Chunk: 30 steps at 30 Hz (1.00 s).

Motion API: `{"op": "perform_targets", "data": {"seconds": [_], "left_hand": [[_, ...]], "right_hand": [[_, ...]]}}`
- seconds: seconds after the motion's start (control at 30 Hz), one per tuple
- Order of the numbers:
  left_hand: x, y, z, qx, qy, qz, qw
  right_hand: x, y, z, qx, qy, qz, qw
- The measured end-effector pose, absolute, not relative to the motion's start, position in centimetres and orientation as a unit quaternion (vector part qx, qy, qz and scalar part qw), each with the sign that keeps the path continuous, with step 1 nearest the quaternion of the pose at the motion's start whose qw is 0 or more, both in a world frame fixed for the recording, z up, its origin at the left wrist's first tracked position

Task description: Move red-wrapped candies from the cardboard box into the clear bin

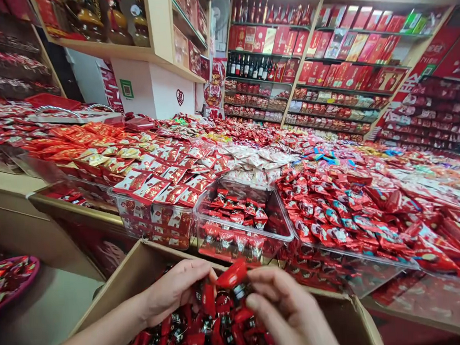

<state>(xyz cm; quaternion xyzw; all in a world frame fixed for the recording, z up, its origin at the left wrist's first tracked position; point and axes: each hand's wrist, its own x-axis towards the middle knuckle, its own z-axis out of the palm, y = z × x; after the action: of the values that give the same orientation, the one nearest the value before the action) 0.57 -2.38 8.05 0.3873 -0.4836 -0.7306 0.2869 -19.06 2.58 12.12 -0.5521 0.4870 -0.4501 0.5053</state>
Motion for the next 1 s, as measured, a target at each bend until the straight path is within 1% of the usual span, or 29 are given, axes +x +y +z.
{"op": "perform_targets", "data": {"seconds": [0.07, 0.13, 0.17, 0.2, 0.23, 0.33, 0.5, 0.63, 0.73, 0.9, 1.0], "left_hand": [[0.8, -2.5, 8.2, 0.359, -0.459, -0.759, 0.29], [0.8, -2.6, 7.8, 0.356, -0.44, -0.776, 0.277], [0.7, -2.6, 7.5, 0.365, -0.434, -0.778, 0.271], [0.7, -2.6, 7.1, 0.376, -0.432, -0.776, 0.267], [0.6, -2.6, 6.7, 0.386, -0.432, -0.771, 0.265], [0.7, -2.6, 6.1, 0.396, -0.44, -0.759, 0.271], [1.0, -2.6, 6.7, 0.373, -0.46, -0.762, 0.263], [1.1, -2.7, 6.8, 0.391, -0.457, -0.757, 0.256], [1.0, -3.0, 6.2, 0.378, -0.479, -0.749, 0.258], [1.1, -3.3, 5.3, 0.362, -0.508, -0.738, 0.257], [1.3, -3.3, 5.6, 0.349, -0.515, -0.741, 0.253]], "right_hand": [[-19.3, 0.2, 16.0, -0.57, 0.496, -0.488, 0.437], [-18.9, -3.7, 18.6, -0.569, 0.508, -0.513, 0.393], [-18.5, -6.0, 19.3, -0.553, 0.52, -0.516, 0.397], [-18.0, -8.3, 19.6, -0.527, 0.545, -0.496, 0.425], [-17.5, -10.6, 19.5, -0.491, 0.58, -0.461, 0.458], [-15.8, -16.1, 18.0, -0.444, 0.642, -0.387, 0.491], [-14.6, -19.7, 15.3, -0.445, 0.711, -0.285, 0.464], [-14.3, -20.1, 14.1, -0.491, 0.737, -0.221, 0.408], [-14.4, -19.9, 13.4, -0.542, 0.741, -0.19, 0.348], [-14.9, -20.3, 13.2, -0.624, 0.722, -0.185, 0.235], [-14.6, -20.1, 15.0, -0.667, 0.698, -0.198, 0.17]]}}
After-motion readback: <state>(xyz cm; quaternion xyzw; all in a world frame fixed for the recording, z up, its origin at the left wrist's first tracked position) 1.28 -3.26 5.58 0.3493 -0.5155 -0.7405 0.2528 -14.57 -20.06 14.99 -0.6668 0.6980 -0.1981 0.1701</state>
